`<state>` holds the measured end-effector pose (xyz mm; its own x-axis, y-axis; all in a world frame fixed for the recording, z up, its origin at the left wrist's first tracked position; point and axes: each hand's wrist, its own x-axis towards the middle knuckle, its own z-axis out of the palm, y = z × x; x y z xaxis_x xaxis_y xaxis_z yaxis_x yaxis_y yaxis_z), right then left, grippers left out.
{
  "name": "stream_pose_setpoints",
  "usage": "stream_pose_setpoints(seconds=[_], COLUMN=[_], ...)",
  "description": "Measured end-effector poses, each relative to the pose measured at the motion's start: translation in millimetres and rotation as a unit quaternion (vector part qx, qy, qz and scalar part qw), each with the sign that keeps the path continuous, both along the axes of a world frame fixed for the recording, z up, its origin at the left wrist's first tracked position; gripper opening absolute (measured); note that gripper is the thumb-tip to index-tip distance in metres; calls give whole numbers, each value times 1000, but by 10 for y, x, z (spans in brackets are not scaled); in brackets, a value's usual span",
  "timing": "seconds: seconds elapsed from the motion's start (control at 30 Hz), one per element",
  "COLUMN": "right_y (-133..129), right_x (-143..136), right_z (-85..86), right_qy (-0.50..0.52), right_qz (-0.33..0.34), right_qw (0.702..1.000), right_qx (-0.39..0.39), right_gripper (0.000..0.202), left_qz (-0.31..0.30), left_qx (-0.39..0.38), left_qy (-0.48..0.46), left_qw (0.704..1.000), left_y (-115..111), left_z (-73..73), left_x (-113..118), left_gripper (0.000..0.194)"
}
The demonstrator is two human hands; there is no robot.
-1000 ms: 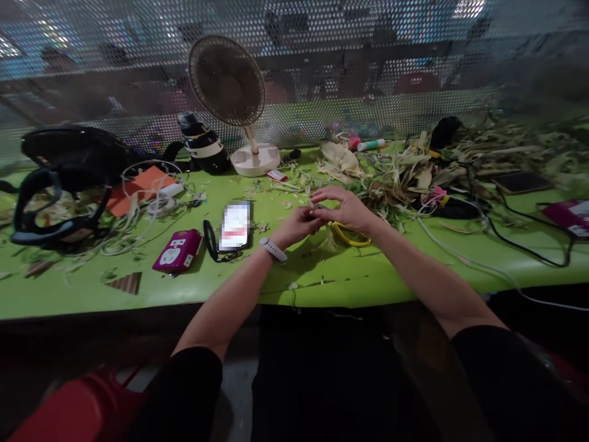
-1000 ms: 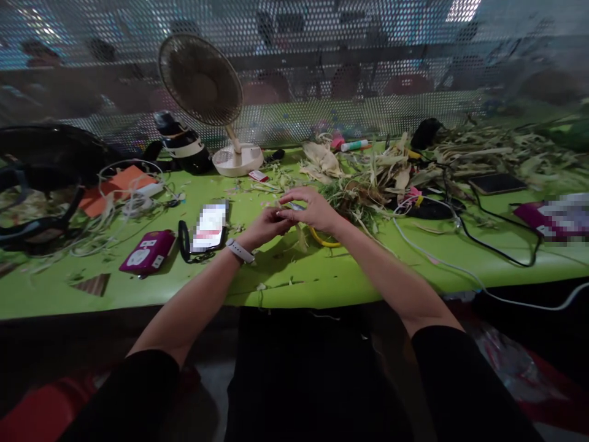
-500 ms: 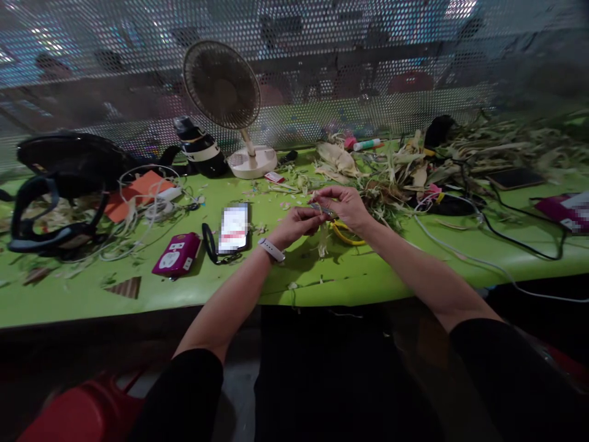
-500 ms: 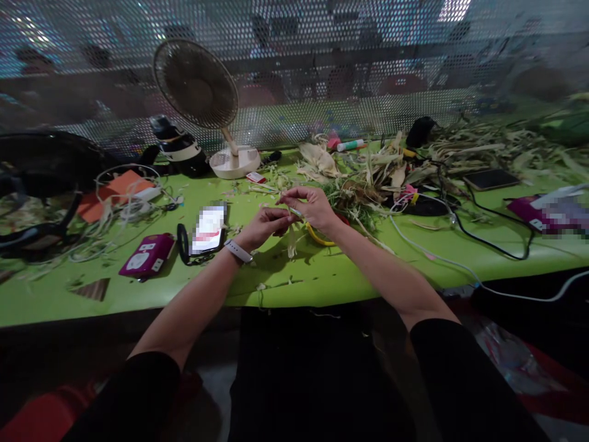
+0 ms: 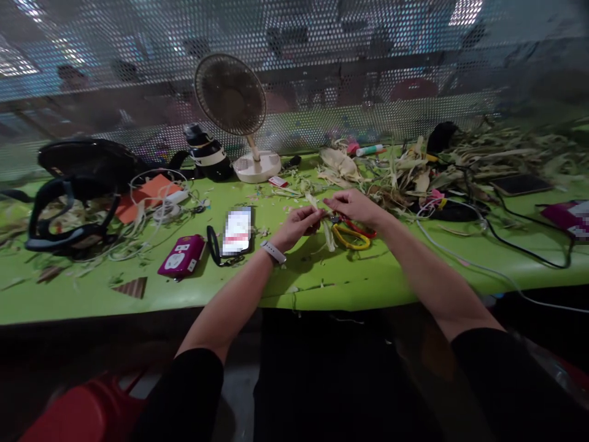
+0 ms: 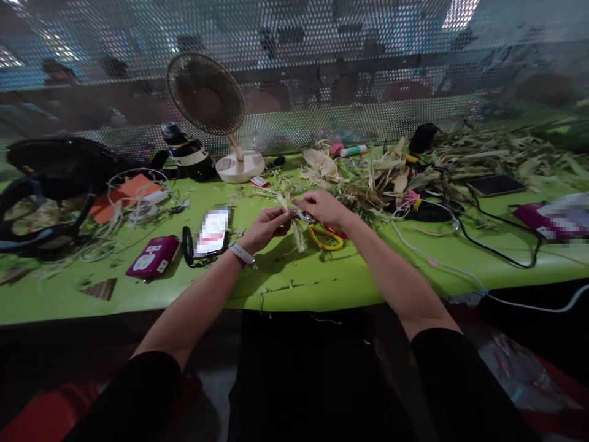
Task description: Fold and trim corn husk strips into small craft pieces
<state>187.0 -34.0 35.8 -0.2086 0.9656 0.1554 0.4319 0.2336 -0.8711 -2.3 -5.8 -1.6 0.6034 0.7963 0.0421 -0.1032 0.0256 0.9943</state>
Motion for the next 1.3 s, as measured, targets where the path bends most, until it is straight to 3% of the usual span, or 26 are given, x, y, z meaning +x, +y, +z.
stream_pose_setpoints(seconds=[0.13,0.43,0.53,0.67,0.8,0.93,1.0,1.1,1.2,1.3], right_y=[17,59,66,56,7,-14,10,81,151,170], right_x=[-16,17,45,34,-68,-155,-159,-103,-21,-2], right_z=[4,-43,-46,-30,-64,-139,-163,-159,-129,-118], right_qy=[-16,-3,3,38,115,174,199,225,234,240], right_qz=[4,-10,-17,-12,62,89,79,25,-32,-56], right_qw=[999,1000,999,999,991,980,975,974,971,969], right_qx=[28,4,-31,10,13,-33,-50,-9,25,19], right_gripper=[62,57,47,17,28,39,42,42,41,42], left_qz=[-34,-29,-30,-49,-68,-72,-81,-77,-32,20], left_qx=[53,49,73,98,115,128,123,90,65,88], left_qy=[22,22,39,54,59,59,73,81,47,32], left_qw=[998,998,996,993,989,987,986,990,996,995], left_y=[-17,6,-1,-31,-48,-52,-50,-27,15,48], left_z=[23,40,58,84,72,48,39,27,21,15], left_x=[-12,-47,-56,-49,-24,-16,-21,-33,-42,-37], left_gripper=[52,53,51,45,44,45,43,46,53,46])
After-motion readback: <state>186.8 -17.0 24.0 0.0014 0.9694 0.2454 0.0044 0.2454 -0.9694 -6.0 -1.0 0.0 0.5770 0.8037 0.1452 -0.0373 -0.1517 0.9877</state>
